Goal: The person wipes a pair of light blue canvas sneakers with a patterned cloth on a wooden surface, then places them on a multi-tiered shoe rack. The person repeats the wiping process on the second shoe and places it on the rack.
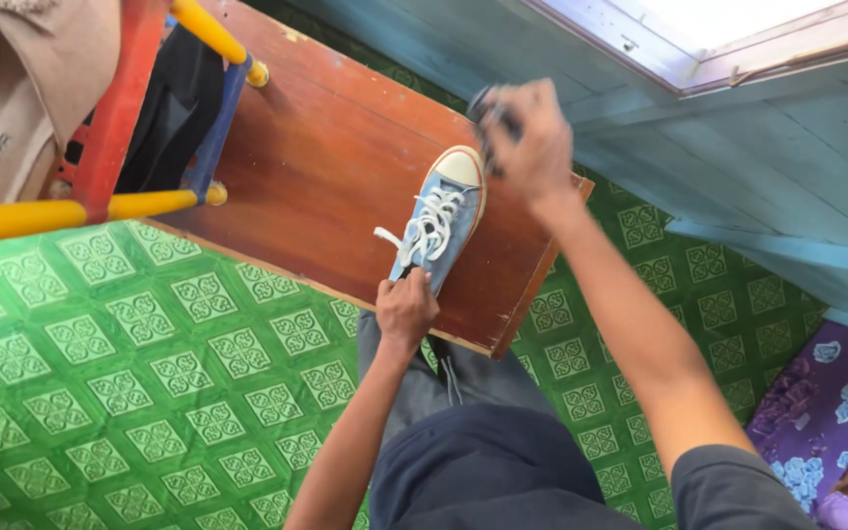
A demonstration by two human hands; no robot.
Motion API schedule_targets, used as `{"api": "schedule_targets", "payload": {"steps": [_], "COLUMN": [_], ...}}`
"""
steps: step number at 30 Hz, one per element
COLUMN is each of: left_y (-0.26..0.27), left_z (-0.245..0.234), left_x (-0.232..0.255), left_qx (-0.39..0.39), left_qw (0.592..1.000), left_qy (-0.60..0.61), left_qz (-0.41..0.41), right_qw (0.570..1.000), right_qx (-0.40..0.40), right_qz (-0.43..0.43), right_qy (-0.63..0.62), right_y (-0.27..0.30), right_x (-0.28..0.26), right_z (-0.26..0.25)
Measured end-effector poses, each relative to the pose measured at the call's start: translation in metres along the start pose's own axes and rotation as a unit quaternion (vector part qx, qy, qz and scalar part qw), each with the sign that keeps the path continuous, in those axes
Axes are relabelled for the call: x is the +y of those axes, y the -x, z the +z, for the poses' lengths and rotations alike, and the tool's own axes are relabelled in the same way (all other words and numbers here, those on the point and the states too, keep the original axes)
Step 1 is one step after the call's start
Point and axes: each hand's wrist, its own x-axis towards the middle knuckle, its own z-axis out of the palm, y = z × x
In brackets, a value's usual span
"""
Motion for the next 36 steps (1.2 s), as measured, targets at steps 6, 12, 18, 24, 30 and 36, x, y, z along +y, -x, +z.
{"api": "schedule_targets", "payload": {"steps": [6, 12, 18, 24, 30, 36], "left_y": [0.004, 0.002, 0.005, -0.003, -0.006, 0.012], "left_z": [0.002, 0.009, 0.014, 0.015, 0.024, 0.044], "left_x": [0.004, 0.029, 0.033, 0.032, 0.029, 0.016], "left_qx": [-0.006, -0.051, -0.061, -0.061, -0.090, -0.058], "left_qw": [1.000, 0.996, 0.991, 0.993, 0.987, 0.982], "left_qy": [-0.013, -0.076, -0.116, -0.102, -0.132, -0.167], "left_qz": [0.005, 0.002, 0.005, 0.002, 0.018, 0.072], "right_qw": [0.925, 0.970, 0.987, 0.961, 0.995, 0.937], "right_qx": [-0.185, -0.126, -0.117, -0.160, -0.053, -0.293], "right_qz": [-0.331, 0.008, -0.110, -0.139, 0.010, -0.177], "right_qy": [-0.001, 0.209, 0.018, 0.178, 0.089, -0.073], "right_y": [0.116, 0.057, 0.072, 0.057, 0.020, 0.114], "right_x": [-0.024, 0.067, 0.021, 0.075, 0.066, -0.015], "right_z": [0.035, 0.022, 0.023, 0.046, 0.037, 0.074]}}
